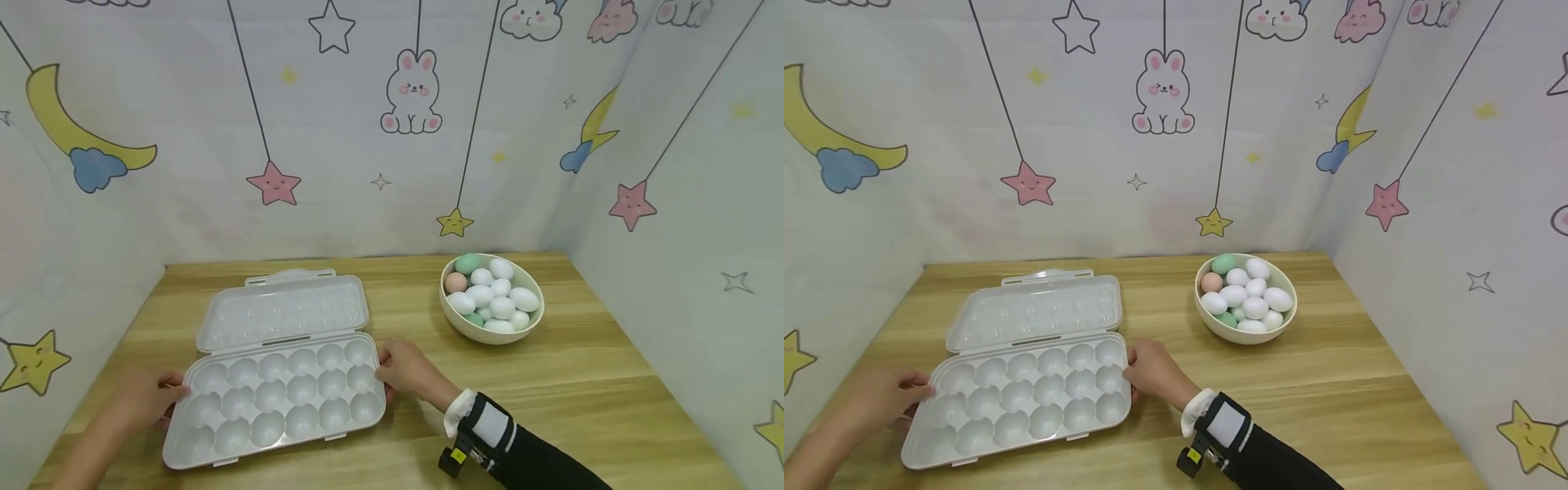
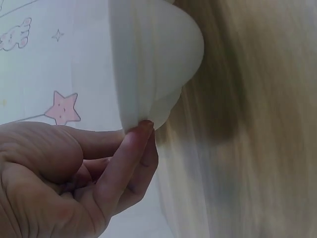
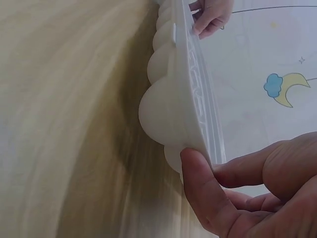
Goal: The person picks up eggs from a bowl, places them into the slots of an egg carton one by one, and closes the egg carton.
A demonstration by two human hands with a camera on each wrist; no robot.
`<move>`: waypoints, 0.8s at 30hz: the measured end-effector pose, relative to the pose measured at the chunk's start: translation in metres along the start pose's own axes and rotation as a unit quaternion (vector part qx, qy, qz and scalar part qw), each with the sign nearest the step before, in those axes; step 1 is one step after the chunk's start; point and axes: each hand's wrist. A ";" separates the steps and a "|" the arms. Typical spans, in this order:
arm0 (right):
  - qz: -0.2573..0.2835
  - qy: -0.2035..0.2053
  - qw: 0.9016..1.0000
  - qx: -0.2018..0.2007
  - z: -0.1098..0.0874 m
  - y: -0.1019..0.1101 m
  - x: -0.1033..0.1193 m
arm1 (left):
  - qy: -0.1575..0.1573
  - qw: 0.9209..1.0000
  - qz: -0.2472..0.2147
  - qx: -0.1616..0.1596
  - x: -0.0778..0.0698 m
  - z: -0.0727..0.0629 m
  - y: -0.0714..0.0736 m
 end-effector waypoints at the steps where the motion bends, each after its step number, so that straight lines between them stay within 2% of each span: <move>1: 0.002 0.000 1.000 0.002 -0.004 0.001 -0.002 | 0.002 1.000 -0.005 0.003 -0.001 -0.002 -0.003; 13: 0.037 -0.002 0.999 -0.005 -0.039 0.013 -0.025 | 0.014 0.999 -0.028 -0.006 -0.025 -0.012 -0.034; 24: 0.044 -0.017 0.999 -0.005 -0.068 0.032 -0.044 | 0.001 0.999 -0.051 -0.002 -0.046 -0.014 -0.060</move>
Point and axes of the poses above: each hand's wrist, its own z-axis towards the middle knuckle, its own y-axis out of the back of the hand, x = y × z, and after that the axes turned 11 degrees about -z, right-handed
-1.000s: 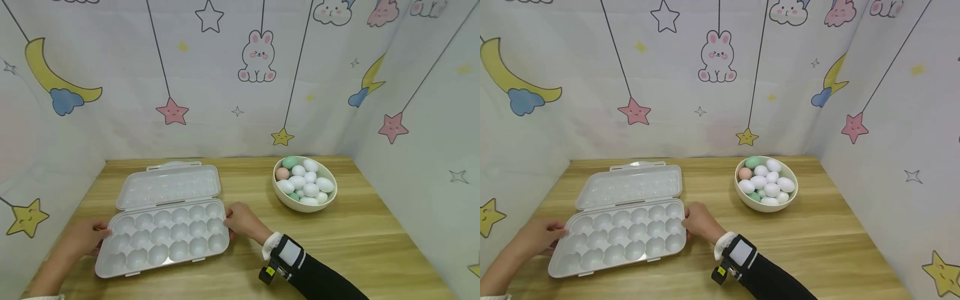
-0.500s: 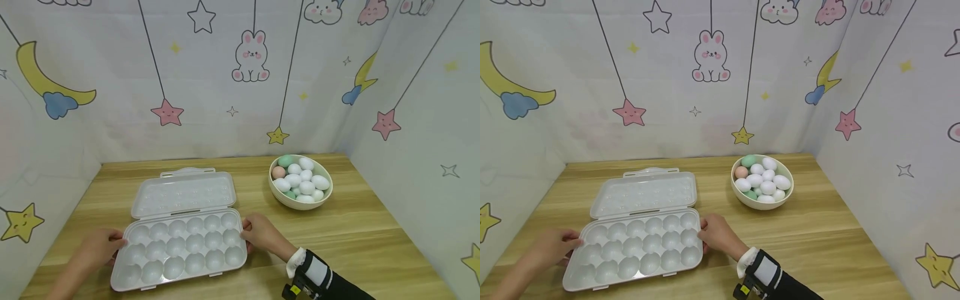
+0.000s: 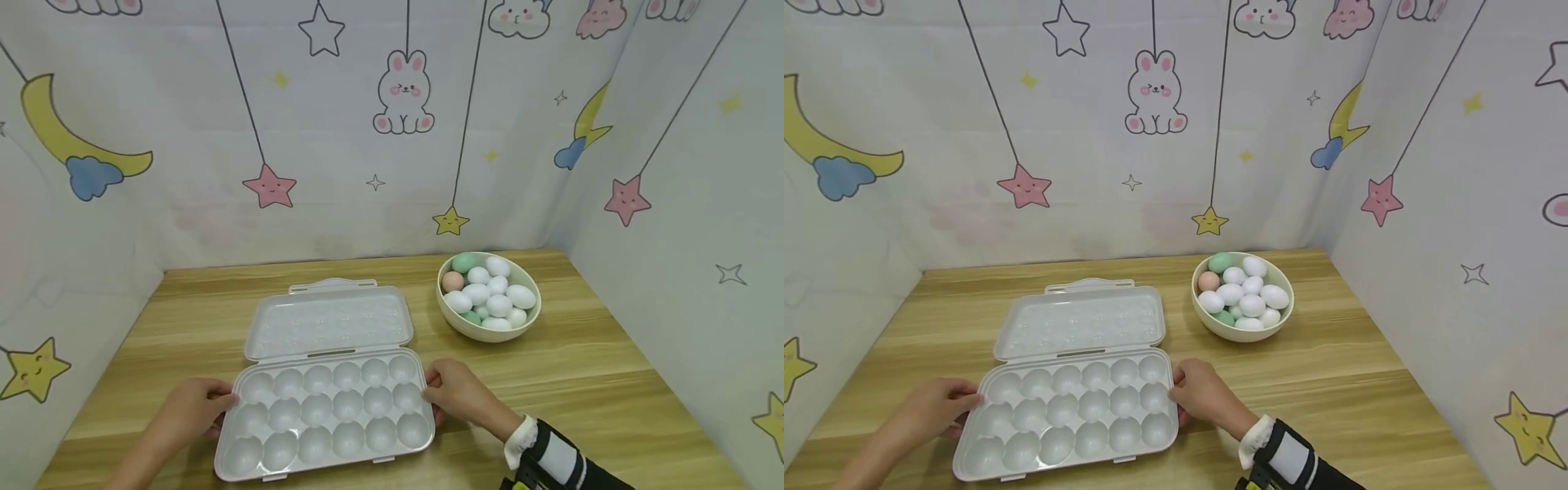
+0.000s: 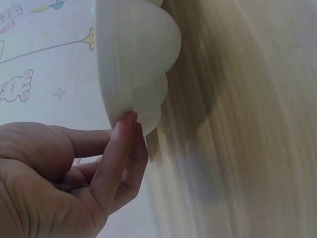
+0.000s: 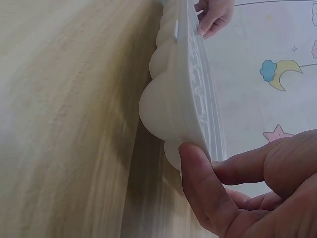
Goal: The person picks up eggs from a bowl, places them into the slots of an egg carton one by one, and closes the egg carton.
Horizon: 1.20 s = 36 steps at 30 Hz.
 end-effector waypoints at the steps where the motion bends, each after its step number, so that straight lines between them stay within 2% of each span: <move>1: 0.001 0.000 1.000 -0.002 -0.003 0.002 -0.002 | -0.003 1.000 0.000 0.002 -0.001 0.000 -0.003; 7: 0.006 -0.001 1.000 -0.005 -0.017 0.006 -0.011 | -0.006 1.000 -0.007 0.026 -0.009 -0.001 -0.014; 13: 0.014 0.001 1.000 -0.021 -0.033 0.009 -0.017 | 0.005 0.997 -0.052 0.052 -0.018 -0.006 -0.024; 19: 0.008 -0.002 1.000 -0.030 -0.044 0.013 -0.022 | 0.011 0.993 -0.092 0.068 -0.020 -0.008 -0.031; 25: 0.017 -0.007 0.999 -0.029 -0.046 0.012 -0.024 | 0.008 0.989 -0.116 0.087 -0.018 -0.008 -0.030; 30: 0.022 -0.011 0.999 -0.032 -0.047 0.012 -0.025 | -0.006 0.981 -0.154 0.119 -0.013 -0.007 -0.026; 36: 0.054 -0.021 0.998 -0.023 -0.048 0.014 -0.027 | 0.000 0.972 -0.186 0.141 -0.007 -0.006 -0.025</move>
Point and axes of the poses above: each hand's wrist, its own z-axis towards the middle knuckle, its own y-axis out of the back of the hand, x = y × z, and after that the axes turned 11 degrees about -z, right-handed
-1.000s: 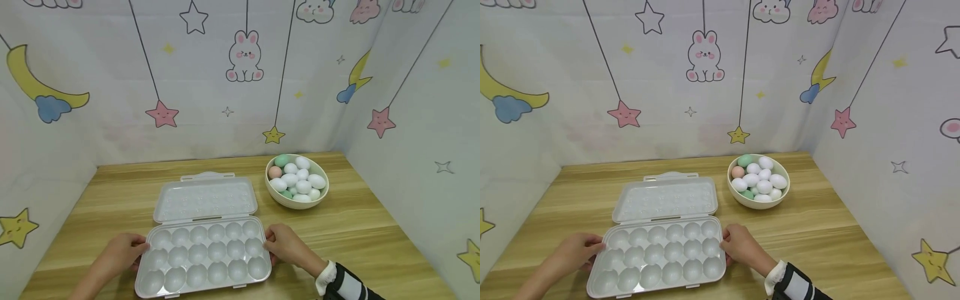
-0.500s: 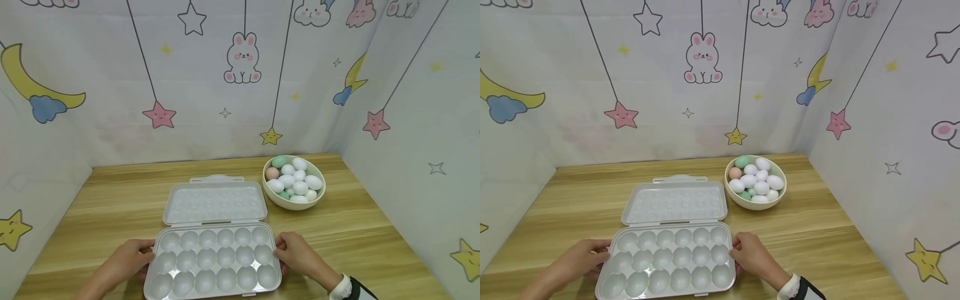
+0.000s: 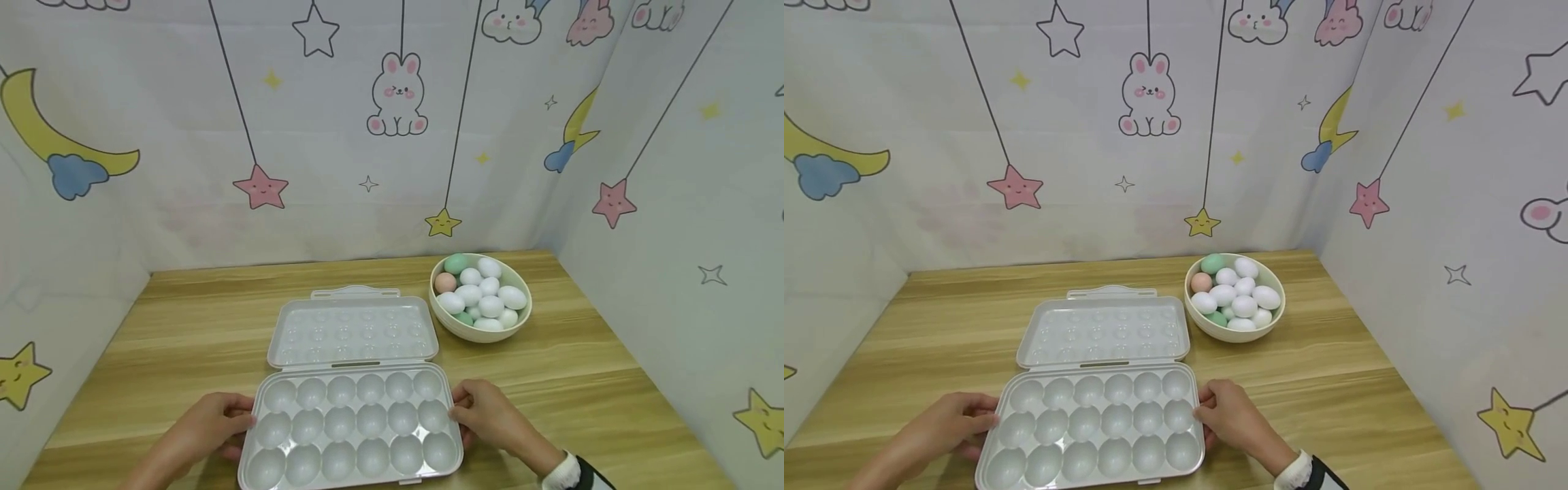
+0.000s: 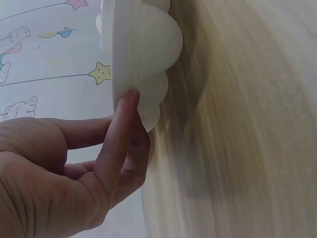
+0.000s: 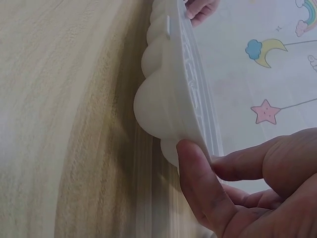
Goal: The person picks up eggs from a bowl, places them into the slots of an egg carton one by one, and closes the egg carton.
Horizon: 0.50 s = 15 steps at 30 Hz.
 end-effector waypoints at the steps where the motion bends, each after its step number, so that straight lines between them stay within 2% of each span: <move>1: 0.003 -0.004 1.000 0.002 0.000 0.001 0.000 | 0.002 1.000 -0.003 0.002 0.000 0.000 0.000; 9: 0.008 -0.018 1.000 0.005 0.002 0.003 0.001 | 0.008 1.000 0.023 0.000 -0.009 -0.003 -0.004; 15: 0.012 -0.018 1.000 0.006 -0.001 0.002 0.003 | 0.015 1.000 0.013 0.024 -0.012 -0.007 -0.005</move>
Point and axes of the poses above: each hand's wrist, its own z-axis towards the middle knuckle, its own y-axis out of the back of the hand, x = y × z, and after that the axes turned 11 degrees about -z, right-handed
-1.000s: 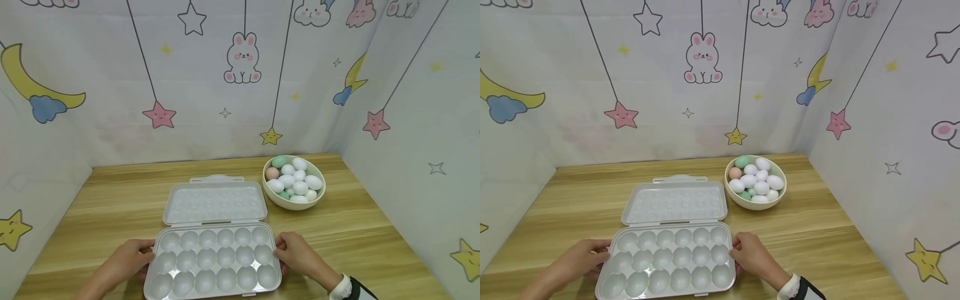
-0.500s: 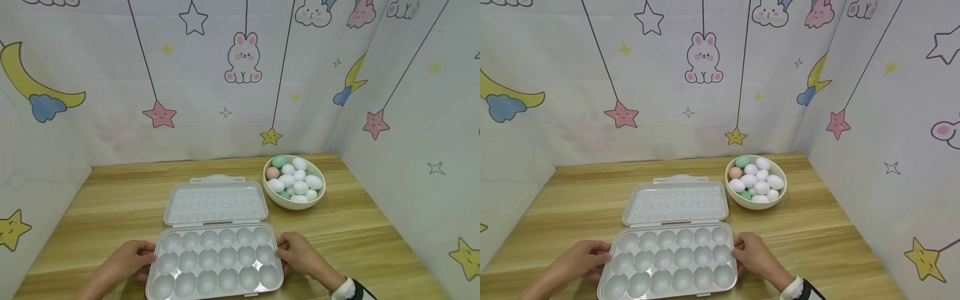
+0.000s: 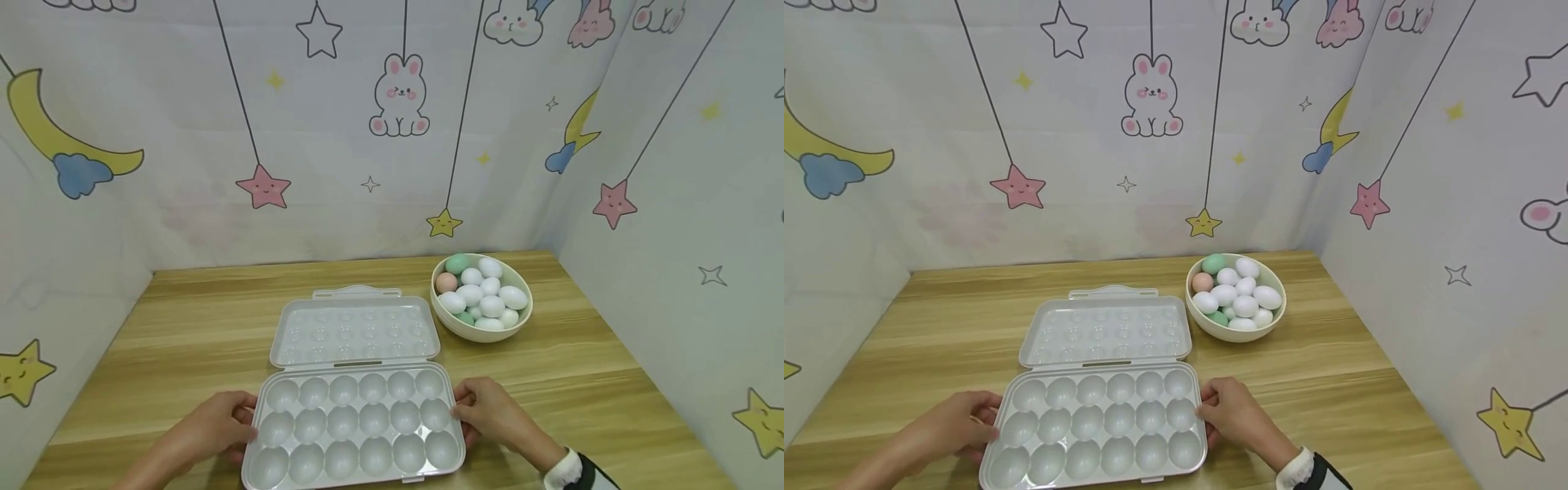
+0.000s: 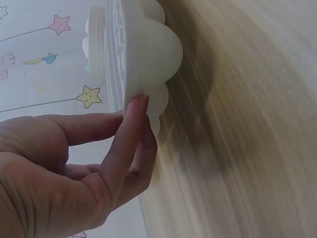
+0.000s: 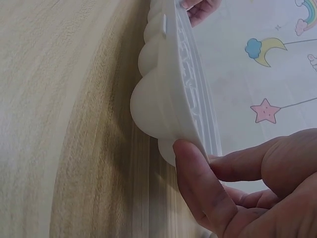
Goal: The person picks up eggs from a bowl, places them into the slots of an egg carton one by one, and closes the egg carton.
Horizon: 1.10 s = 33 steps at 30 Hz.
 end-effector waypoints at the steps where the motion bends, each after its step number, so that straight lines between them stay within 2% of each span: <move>1: 0.000 0.002 1.000 0.000 0.000 0.000 0.000 | -0.001 1.000 -0.001 0.003 0.000 -0.001 0.000; 5: -0.001 0.006 1.000 0.002 0.000 0.000 -0.001 | -0.008 1.000 -0.004 0.010 0.002 -0.002 0.000; 8: -0.028 0.012 1.000 -0.003 0.001 0.002 -0.002 | -0.010 1.000 -0.008 0.012 0.003 -0.002 0.001; 14: -0.108 0.007 0.993 -0.056 -0.005 0.021 0.008 | 0.001 1.000 -0.004 0.002 0.004 -0.002 0.000; 17: -0.142 0.005 0.986 -0.091 -0.011 0.037 0.019 | 0.005 1.000 -0.002 -0.004 0.003 -0.002 -0.001; 23: -0.238 0.018 0.961 -0.137 -0.021 0.071 0.038 | 0.005 1.000 0.000 -0.001 0.004 -0.002 0.000; 33: -0.303 0.041 0.942 -0.140 -0.022 0.113 0.060 | 0.007 1.000 -0.006 0.004 0.004 -0.003 0.000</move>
Point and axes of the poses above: each hand's wrist, its own z-axis towards the middle knuckle, its own y-axis out of the back of the hand, x = y × z, and after that the axes turned 11 degrees about -z, right-handed
